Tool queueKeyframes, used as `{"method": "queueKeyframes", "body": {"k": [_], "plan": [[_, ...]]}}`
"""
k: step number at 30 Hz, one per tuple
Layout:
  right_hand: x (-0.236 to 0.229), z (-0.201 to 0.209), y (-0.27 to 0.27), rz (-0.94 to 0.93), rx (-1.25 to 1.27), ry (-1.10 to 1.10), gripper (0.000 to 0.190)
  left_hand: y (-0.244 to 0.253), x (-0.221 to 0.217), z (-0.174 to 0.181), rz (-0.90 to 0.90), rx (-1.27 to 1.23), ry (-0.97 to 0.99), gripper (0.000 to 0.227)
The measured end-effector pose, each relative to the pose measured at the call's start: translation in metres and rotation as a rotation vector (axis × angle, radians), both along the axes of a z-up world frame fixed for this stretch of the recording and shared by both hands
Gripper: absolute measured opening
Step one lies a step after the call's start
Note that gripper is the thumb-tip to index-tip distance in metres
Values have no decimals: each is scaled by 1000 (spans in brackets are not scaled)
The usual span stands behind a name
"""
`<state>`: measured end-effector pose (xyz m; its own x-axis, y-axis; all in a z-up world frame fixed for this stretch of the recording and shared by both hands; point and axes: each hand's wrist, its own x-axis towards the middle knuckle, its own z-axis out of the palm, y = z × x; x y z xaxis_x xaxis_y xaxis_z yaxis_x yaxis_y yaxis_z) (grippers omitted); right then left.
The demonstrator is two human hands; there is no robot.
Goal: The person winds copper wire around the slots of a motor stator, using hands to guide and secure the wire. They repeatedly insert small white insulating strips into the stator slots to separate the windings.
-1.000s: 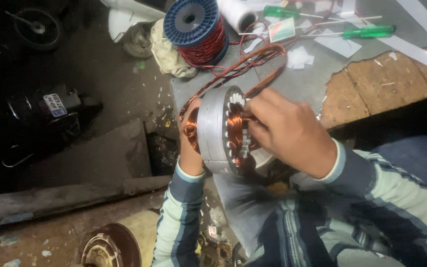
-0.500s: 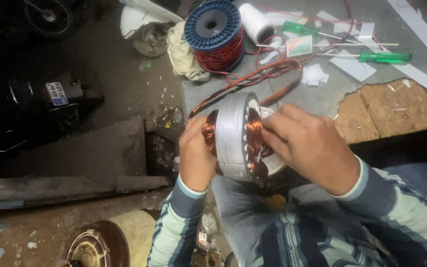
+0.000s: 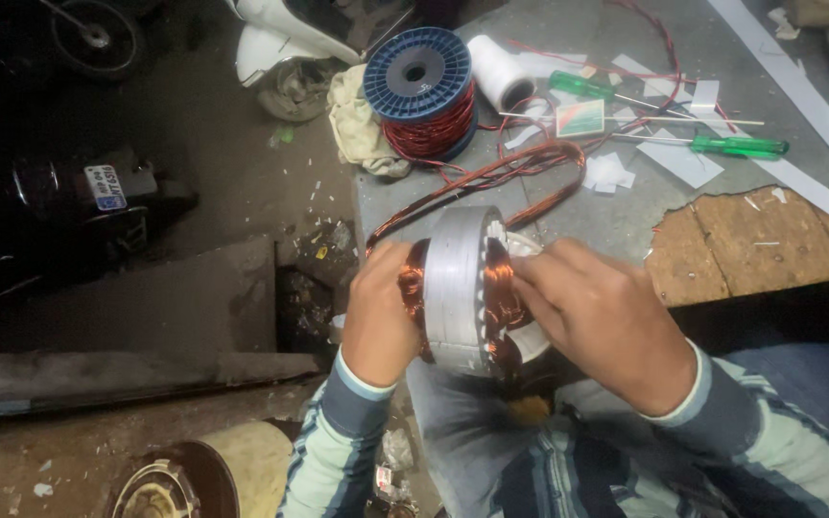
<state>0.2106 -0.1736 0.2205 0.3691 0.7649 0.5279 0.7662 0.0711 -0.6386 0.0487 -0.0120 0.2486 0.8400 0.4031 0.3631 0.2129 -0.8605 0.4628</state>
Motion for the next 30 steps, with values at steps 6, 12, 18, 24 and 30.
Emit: {"method": "queueKeyframes", "body": {"k": [6,12,18,24,30], "plan": [[-5,-4,8,-70,-48,100,17,7,1,-7,-180,-59,-114,31],[5,-3,11,-15,-104,200,17,7,15,-29,-132,-264,-154,22],[18,-7,14,34,-245,519,17,9,-6,-7,-180,11,-97,32],[25,-11,15,118,-219,507,16,-5,-12,-13,25,122,-64,40],[18,-4,6,88,-37,217,10,-7,-7,-12,39,43,-65,48]]}}
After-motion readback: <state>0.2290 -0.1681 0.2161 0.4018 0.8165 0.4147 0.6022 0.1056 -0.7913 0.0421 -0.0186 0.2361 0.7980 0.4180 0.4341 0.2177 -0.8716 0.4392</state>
